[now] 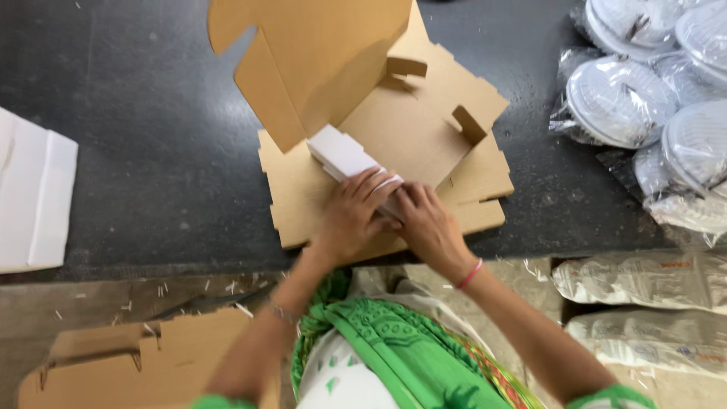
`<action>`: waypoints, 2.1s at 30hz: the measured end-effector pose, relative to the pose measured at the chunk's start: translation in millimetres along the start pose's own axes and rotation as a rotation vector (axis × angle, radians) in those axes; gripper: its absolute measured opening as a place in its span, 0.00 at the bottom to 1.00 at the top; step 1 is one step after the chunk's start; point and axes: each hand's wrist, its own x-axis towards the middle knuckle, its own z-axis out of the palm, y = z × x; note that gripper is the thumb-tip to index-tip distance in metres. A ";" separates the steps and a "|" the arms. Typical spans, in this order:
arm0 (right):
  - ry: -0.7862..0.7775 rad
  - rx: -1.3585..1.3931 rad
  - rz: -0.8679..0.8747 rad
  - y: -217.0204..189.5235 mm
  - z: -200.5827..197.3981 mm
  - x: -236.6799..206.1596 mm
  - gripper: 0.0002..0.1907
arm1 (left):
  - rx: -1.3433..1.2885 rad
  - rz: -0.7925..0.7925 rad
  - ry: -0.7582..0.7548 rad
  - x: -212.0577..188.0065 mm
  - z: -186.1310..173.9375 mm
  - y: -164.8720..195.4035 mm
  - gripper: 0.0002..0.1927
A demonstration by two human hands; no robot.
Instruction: The person folds a cardboard shipping box and inserts a white inner box into it. They place a plastic-wrapped round LED ceiling light fixture inside, close the white box, and stack the packed box on a pile of finished boxes, repeating the packing cycle.
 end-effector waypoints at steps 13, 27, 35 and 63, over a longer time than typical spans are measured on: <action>-0.092 -0.025 -0.032 30.5 -34.0 2.9 0.44 | 0.188 0.155 -0.237 16.1 -2.8 -37.6 0.11; 0.027 -0.125 0.072 20.6 -1.3 16.5 0.12 | 0.303 -0.208 -0.012 30.2 -14.9 -26.8 0.22; -0.029 -0.093 -0.002 39.5 27.6 44.1 0.13 | 0.260 -0.063 -0.090 22.7 -10.3 -52.3 0.17; -0.071 -0.214 -0.174 157.6 -66.9 -11.7 0.36 | 0.062 -0.136 -0.238 57.2 32.4 12.1 0.07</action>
